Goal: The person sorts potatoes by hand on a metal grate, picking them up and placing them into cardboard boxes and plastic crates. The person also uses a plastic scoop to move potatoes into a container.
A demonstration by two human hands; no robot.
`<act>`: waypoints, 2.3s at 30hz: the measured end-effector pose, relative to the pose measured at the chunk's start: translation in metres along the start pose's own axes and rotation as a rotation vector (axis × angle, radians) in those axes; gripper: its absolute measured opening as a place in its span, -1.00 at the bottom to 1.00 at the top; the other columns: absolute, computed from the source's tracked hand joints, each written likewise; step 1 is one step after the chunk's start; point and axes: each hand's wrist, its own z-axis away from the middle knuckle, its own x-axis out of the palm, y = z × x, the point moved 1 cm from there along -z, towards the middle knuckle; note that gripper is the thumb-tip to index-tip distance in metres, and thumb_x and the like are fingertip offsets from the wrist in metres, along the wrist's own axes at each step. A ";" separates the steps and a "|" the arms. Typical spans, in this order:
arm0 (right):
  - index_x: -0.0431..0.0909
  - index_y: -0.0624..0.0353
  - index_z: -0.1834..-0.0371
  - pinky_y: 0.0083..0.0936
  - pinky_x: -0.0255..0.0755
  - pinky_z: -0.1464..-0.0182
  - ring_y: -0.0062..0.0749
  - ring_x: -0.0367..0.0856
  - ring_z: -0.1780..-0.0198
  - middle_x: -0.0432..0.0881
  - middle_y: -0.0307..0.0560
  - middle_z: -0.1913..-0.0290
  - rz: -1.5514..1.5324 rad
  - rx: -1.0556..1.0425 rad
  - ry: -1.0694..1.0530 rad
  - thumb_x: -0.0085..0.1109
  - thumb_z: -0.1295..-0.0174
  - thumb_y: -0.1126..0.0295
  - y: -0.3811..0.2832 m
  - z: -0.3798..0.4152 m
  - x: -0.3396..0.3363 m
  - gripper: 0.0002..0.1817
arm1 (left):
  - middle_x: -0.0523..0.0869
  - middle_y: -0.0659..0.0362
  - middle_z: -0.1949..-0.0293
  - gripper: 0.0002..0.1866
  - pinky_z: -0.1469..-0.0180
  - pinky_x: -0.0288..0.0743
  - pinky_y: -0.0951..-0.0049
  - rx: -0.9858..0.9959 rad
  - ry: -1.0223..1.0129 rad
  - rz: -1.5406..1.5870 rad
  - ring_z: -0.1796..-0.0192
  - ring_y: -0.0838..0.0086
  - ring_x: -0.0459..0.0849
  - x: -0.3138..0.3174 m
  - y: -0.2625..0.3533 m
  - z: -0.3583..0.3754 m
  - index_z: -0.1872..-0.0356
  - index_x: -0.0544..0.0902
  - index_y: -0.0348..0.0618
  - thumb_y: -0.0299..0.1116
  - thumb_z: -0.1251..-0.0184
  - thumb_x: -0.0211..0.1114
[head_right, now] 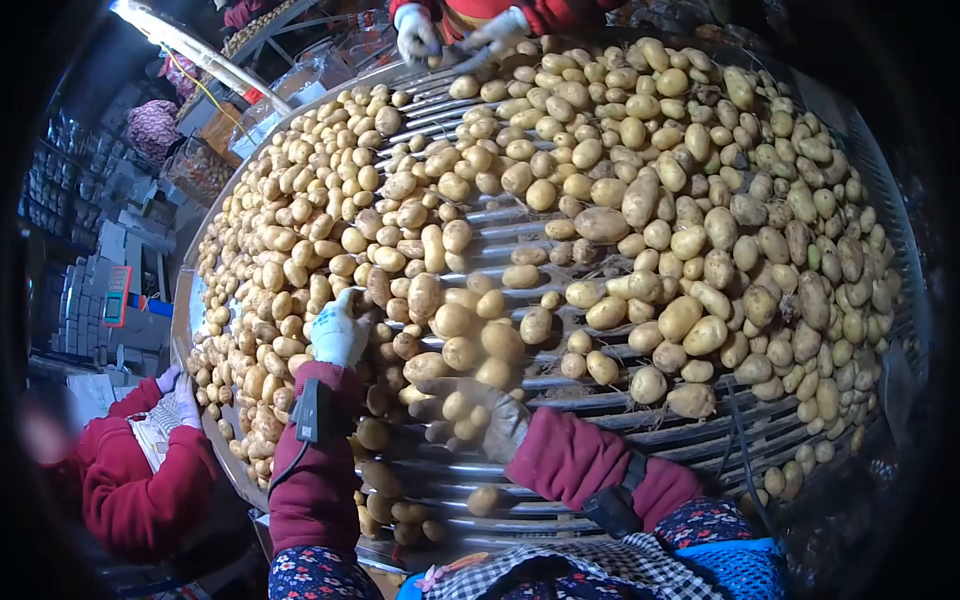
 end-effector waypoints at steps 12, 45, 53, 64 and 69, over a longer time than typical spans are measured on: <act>0.38 -0.02 -0.45 -0.16 0.52 -0.16 -0.28 0.58 -0.18 0.59 -0.16 -0.20 -0.148 -0.064 0.091 0.14 -0.39 -0.16 0.013 -0.007 -0.005 -0.32 | 0.72 0.05 0.10 -0.51 0.11 0.60 0.41 0.506 0.382 0.517 0.20 0.37 0.70 -0.038 0.045 0.115 -0.11 0.63 -0.22 -0.65 -0.08 0.43; 0.32 0.15 -0.45 -0.37 0.75 0.27 -0.40 0.70 0.28 0.65 0.10 -0.08 -0.337 -0.076 0.147 0.22 -0.41 -0.01 -0.007 0.002 -0.001 -0.32 | 0.68 -0.05 0.09 -0.62 0.01 0.58 0.10 0.268 -0.045 0.094 0.03 0.01 0.69 0.000 0.021 0.028 0.03 0.61 -0.13 -0.23 -0.18 0.46; 0.39 0.10 -0.39 -0.44 0.64 0.14 -0.51 0.65 0.27 0.69 -0.25 0.07 -0.484 0.033 0.016 0.23 -0.40 -0.04 0.007 0.001 -0.014 -0.37 | 0.70 0.07 0.21 -0.64 0.07 0.63 0.29 0.636 0.277 0.596 0.20 0.25 0.72 -0.050 0.070 0.118 0.02 0.67 -0.24 -0.45 -0.13 0.49; 0.18 0.25 -0.52 -0.06 0.72 0.09 0.20 0.64 -0.13 0.43 0.24 -0.35 -0.440 -0.025 -0.194 0.07 -0.47 0.09 0.001 -0.011 -0.027 -0.32 | 0.64 -0.02 0.05 -0.62 -0.03 0.43 0.08 0.689 0.261 0.141 0.00 0.05 0.59 -0.019 0.070 -0.025 -0.12 0.62 -0.13 -0.23 -0.34 0.30; 0.22 0.21 -0.52 0.12 0.61 -0.10 0.14 0.64 -0.13 0.50 0.19 -0.32 -0.231 -0.042 -0.109 0.04 -0.47 0.01 -0.005 -0.003 -0.019 -0.30 | 0.68 0.02 0.13 -0.72 -0.17 0.40 0.06 0.695 0.258 0.125 -0.01 0.07 0.61 -0.001 0.030 0.008 0.02 0.65 -0.13 -0.24 -0.33 0.30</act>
